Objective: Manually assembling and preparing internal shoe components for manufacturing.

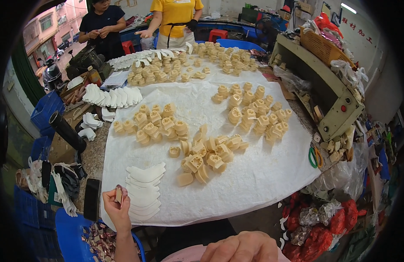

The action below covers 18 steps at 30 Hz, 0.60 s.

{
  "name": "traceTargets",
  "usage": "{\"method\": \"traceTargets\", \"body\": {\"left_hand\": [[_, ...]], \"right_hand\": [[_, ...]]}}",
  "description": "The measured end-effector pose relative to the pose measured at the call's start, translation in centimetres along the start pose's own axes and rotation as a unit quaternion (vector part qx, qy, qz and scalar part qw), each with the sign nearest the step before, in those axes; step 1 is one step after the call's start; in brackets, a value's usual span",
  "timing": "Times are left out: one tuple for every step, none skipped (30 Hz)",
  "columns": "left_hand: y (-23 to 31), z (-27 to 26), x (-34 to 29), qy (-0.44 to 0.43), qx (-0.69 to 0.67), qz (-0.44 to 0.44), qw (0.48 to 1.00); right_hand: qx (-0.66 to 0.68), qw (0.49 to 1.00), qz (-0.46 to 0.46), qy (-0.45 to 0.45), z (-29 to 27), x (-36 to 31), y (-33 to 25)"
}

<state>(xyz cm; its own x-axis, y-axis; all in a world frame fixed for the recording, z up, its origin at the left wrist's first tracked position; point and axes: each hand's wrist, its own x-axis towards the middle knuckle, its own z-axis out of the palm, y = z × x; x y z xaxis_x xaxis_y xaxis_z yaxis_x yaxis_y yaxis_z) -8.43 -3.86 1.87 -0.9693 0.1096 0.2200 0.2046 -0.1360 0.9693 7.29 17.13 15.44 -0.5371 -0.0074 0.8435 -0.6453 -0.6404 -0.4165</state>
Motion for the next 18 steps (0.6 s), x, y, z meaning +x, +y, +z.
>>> {"method": "traceTargets", "body": {"left_hand": [[0.1,-0.8,0.6,0.010,0.008,0.001,1.000],[0.1,-1.6,1.2,0.022,0.022,0.001,1.000],[-0.1,-1.0,2.2,0.008,0.024,0.001,1.000],[-0.3,-0.1,3.1,-0.006,0.025,0.001,1.000],[-0.4,-0.8,3.9,0.027,0.046,-0.010,0.999],[-0.8,-2.0,4.6,0.041,0.061,-0.009,0.997],[-1.2,-2.4,5.6,0.030,0.051,-0.033,0.998],[-1.6,-2.5,6.6,0.018,0.041,-0.056,0.997],[-2.0,-2.1,7.5,0.018,0.025,-0.059,0.998],[-2.7,-2.1,8.4,0.020,0.028,-0.060,0.998],[-3.3,-2.1,9.4,0.013,0.034,-0.067,0.997],[-3.8,-1.8,10.3,0.006,0.040,-0.075,0.996],[-4.6,-1.4,11.1,0.016,0.043,-0.059,0.997],[-5.3,-1.4,11.8,0.019,0.046,-0.061,0.997],[-5.9,-1.7,12.5,0.030,0.057,-0.059,0.996],[-6.6,-1.6,13.1,0.039,0.065,-0.057,0.995],[-7.3,-1.6,13.5,0.039,0.066,-0.059,0.995],[-7.8,-1.9,13.6,0.047,0.065,-0.083,0.993]], "right_hand": [[0.019,1.000,-0.001,0.001,-0.6,-0.1,0.8],[0.025,0.999,-0.018,0.013,-1.2,-0.1,1.7],[-0.006,0.999,-0.032,0.024,-0.9,0.2,1.1],[-0.024,0.999,-0.030,0.025,-0.9,0.5,0.4],[-0.025,1.000,-0.013,-0.001,-2.2,0.4,1.0],[-0.026,0.999,0.004,-0.028,-3.6,0.2,1.6],[-0.026,0.999,0.004,-0.028,-4.3,0.4,1.3],[-0.075,0.996,0.039,-0.029,-5.1,0.5,1.0],[-0.123,0.989,0.074,-0.030,-5.8,0.5,0.8],[-0.155,0.985,0.059,0.047,-6.6,-0.3,1.0],[-0.189,0.973,0.044,0.122,-7.2,-1.4,1.2],[-0.230,0.952,0.037,0.198,-8.0,-2.1,1.3],[-0.248,0.938,0.019,0.242,-9.6,-2.9,1.7],[-0.318,0.919,0.042,0.229,-12.3,-4.2,1.5],[-0.341,0.895,0.043,0.283,-14.2,-5.0,1.7],[-0.341,0.895,0.045,0.285,-16.1,-6.3,1.7],[-0.394,0.841,0.044,0.367,-17.8,-7.7,1.5],[-0.441,0.778,0.043,0.446,-19.2,-9.0,1.6]]}}
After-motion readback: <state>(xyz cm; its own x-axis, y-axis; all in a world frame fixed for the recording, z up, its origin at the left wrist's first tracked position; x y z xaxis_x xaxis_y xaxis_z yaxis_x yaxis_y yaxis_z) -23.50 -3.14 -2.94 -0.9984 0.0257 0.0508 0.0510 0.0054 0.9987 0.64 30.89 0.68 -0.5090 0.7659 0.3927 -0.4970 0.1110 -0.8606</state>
